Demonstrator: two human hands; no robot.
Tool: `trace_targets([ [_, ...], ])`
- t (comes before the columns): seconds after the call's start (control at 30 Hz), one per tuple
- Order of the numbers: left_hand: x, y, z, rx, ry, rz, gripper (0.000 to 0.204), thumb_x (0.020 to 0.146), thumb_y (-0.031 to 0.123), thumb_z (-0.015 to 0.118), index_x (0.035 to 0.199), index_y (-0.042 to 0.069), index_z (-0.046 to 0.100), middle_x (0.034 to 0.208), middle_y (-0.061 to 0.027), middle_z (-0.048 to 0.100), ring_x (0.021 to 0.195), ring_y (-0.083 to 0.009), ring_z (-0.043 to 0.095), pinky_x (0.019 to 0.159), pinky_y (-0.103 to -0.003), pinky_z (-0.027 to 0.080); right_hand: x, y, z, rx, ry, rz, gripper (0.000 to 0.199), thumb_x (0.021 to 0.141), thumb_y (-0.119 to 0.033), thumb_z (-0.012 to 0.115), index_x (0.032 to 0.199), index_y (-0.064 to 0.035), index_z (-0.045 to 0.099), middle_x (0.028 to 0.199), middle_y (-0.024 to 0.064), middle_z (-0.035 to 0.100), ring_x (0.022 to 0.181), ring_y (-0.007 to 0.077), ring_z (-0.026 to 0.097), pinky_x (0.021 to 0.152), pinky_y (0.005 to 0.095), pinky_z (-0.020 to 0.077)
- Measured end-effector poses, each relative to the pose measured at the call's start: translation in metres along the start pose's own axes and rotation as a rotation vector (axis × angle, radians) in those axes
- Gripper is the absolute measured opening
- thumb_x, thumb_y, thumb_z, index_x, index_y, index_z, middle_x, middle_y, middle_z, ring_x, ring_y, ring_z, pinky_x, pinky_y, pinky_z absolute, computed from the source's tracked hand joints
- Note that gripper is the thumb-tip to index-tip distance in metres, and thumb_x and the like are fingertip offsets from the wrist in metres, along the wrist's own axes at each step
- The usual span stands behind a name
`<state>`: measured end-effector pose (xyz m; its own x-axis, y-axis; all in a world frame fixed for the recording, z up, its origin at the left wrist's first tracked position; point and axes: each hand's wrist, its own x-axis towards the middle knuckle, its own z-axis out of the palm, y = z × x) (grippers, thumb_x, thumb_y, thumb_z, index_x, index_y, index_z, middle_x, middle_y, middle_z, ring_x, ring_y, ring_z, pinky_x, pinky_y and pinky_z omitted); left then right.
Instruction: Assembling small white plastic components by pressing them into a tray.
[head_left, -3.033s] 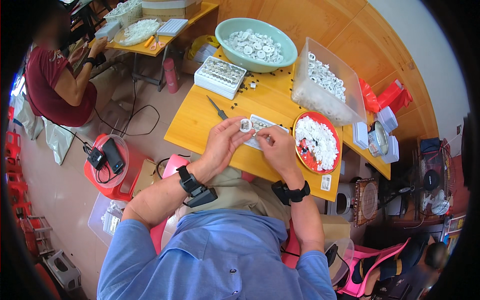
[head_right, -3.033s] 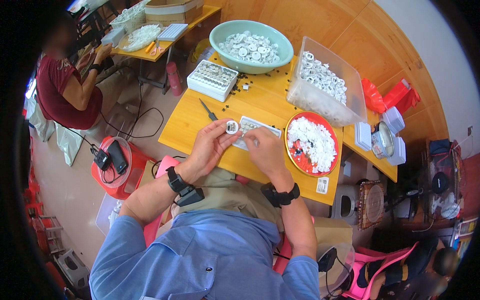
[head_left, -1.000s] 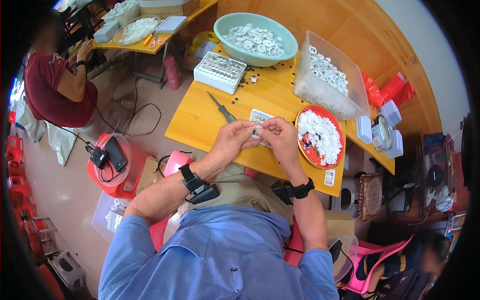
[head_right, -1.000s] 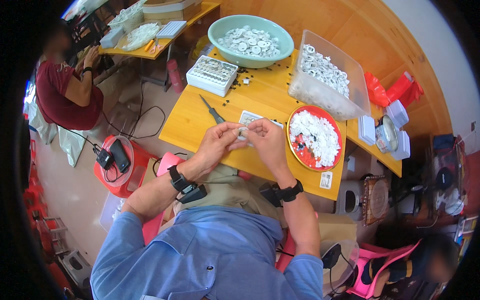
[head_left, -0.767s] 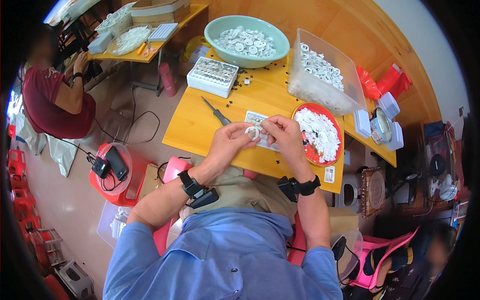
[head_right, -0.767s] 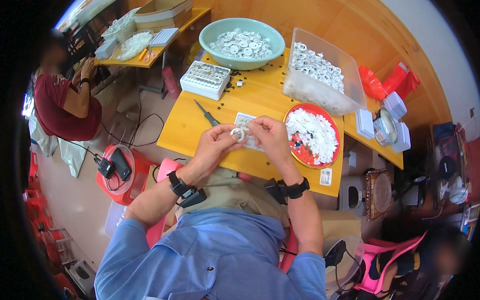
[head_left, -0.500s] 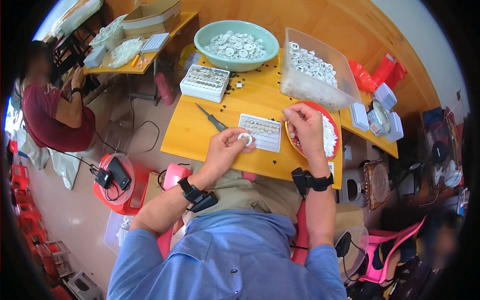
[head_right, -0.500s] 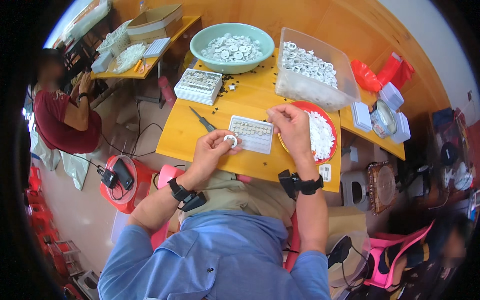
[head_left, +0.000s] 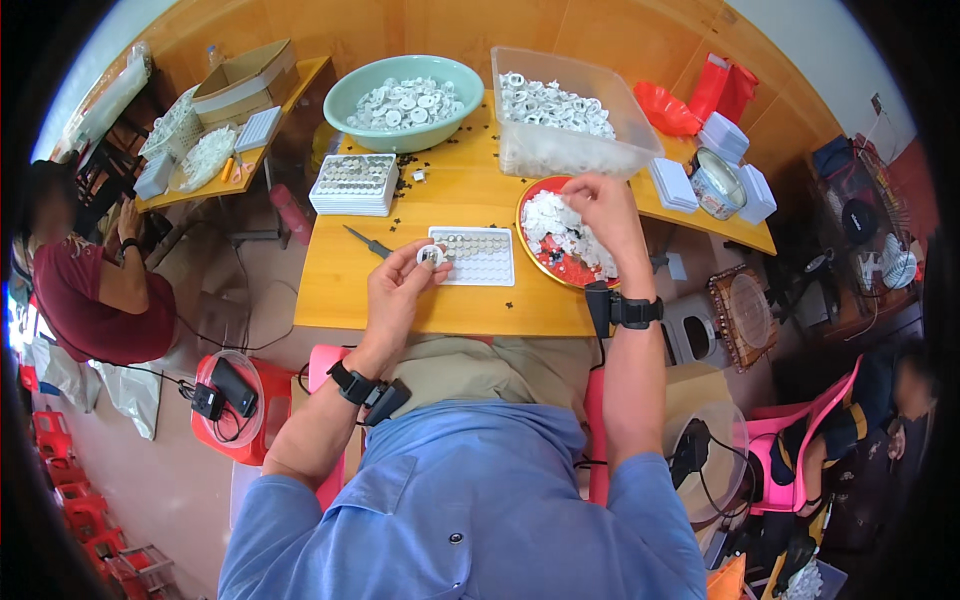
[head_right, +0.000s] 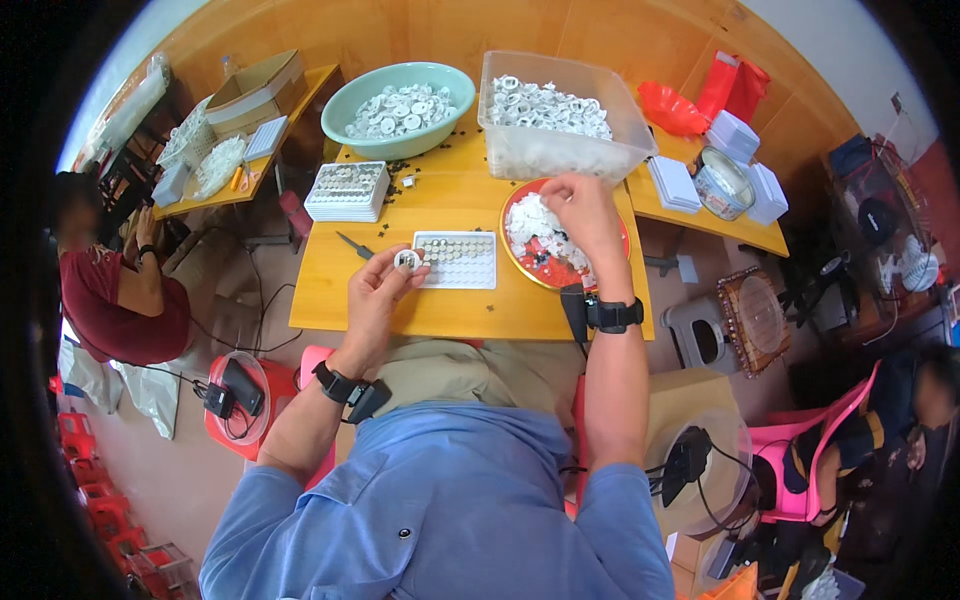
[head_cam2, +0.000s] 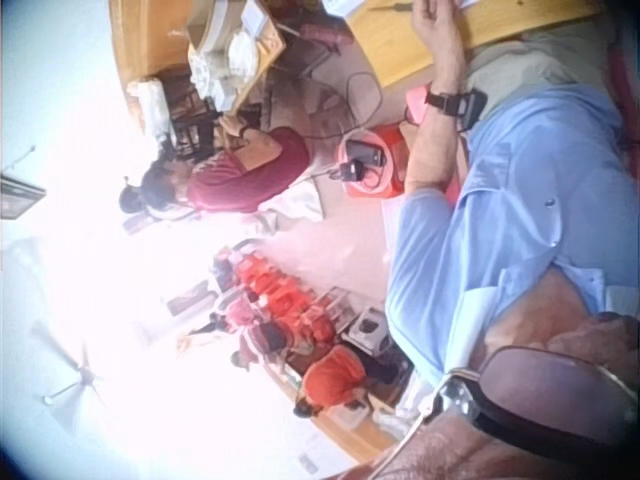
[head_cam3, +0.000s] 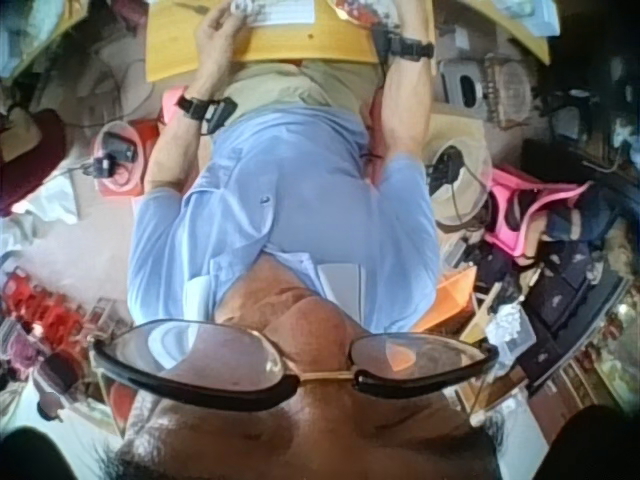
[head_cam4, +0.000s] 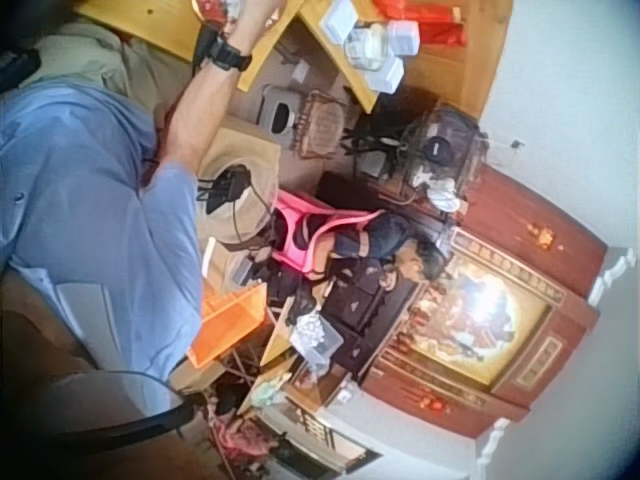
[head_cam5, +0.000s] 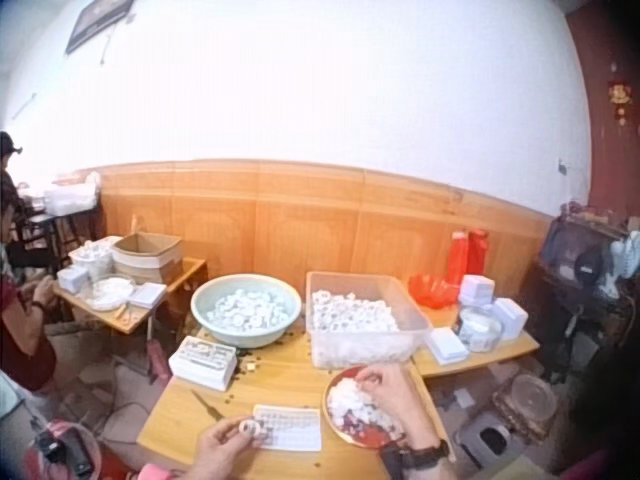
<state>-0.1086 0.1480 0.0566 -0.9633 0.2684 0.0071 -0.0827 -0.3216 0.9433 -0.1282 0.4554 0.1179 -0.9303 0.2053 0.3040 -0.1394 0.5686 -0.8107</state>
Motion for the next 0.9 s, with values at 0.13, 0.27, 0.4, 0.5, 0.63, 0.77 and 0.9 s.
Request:
trace_targets([
  [0.13,-0.001,0.0,0.003,-0.075,-0.004,-0.014,0.033,0.101,0.006,0.049,0.13,-0.007,0.052,0.12,-0.0165,0.063,0.105,-0.0219,0.067,0.093,-0.028,0.054,-0.005,0.026,0.013,-0.447,-0.133,0.022,0.021,0.075,-0.008,0.066,0.095,-0.0075,0.073,0.084,0.016,0.071,0.08,0.0309,0.068,0.073,0.04,0.0519],
  [0.27,-0.005,0.0,0.002,-0.239,-0.079,-0.1,0.035,0.103,0.009,0.044,0.134,-0.007,0.049,0.126,-0.0191,0.059,0.111,-0.0251,0.064,0.098,-0.031,0.053,-0.009,0.029,0.022,-0.547,-0.201,0.089,0.025,0.074,-0.01,0.068,0.099,-0.0098,0.073,0.09,0.0163,0.071,0.088,0.0334,0.068,0.078,0.0432,0.052],
  [0.4,-0.007,0.005,0.001,-0.352,-0.099,-0.195,0.037,0.104,0.011,0.043,0.136,-0.007,0.046,0.129,-0.021,0.058,0.115,-0.0259,0.062,0.1,-0.032,0.052,-0.008,0.019,0.026,-0.607,-0.267,0.071,0.026,0.073,-0.012,0.071,0.099,-0.0099,0.072,0.088,0.0146,0.071,0.086,0.0322,0.068,0.075,0.0424,0.0514],
  [0.5,-0.006,0.007,-0.002,-0.429,-0.139,-0.209,0.038,0.104,0.01,0.043,0.137,-0.007,0.043,0.13,-0.0225,0.057,0.117,-0.0265,0.061,0.101,-0.032,0.052,-0.01,0.002,0.027,-0.566,-0.284,0.102,0.024,0.073,-0.014,0.073,0.097,-0.0094,0.072,0.086,0.014,0.07,0.084,0.032,0.067,0.073,0.0421,0.0509],
  [0.63,-0.003,0.004,-0.003,-0.483,-0.16,-0.207,0.038,0.103,0.009,0.043,0.137,-0.008,0.043,0.132,-0.0239,0.056,0.118,-0.0281,0.06,0.102,-0.033,0.051,-0.008,0.013,0.033,-0.571,-0.249,0.076,0.022,0.073,-0.014,0.073,0.094,-0.0075,0.071,0.083,0.0133,0.07,0.083,0.0312,0.067,0.071,0.0411,0.0509],
  [0.77,-0.002,0.0,-0.002,-0.562,-0.204,-0.238,0.038,0.103,0.008,0.042,0.138,-0.008,0.042,0.133,-0.0265,0.054,0.12,-0.0313,0.059,0.103,-0.035,0.051,-0.003,0.022,0.022,-0.539,-0.233,0.047,0.015,0.077,-0.017,0.068,0.087,-0.0068,0.072,0.083,0.0136,0.071,0.081,0.031,0.068,0.072,0.0409,0.0513],
  [0.9,-0.002,0.0,-0.005,-0.601,-0.209,-0.256,0.038,0.103,0.008,0.042,0.137,-0.008,0.042,0.134,-0.027,0.052,0.12,-0.0322,0.058,0.105,-0.035,0.049,-0.003,0.021,0.022,-0.526,-0.154,0.052,0.014,0.079,-0.017,0.066,0.086,-0.0064,0.073,0.083,0.0148,0.07,0.082,0.0314,0.068,0.073,0.0412,0.0513],
])
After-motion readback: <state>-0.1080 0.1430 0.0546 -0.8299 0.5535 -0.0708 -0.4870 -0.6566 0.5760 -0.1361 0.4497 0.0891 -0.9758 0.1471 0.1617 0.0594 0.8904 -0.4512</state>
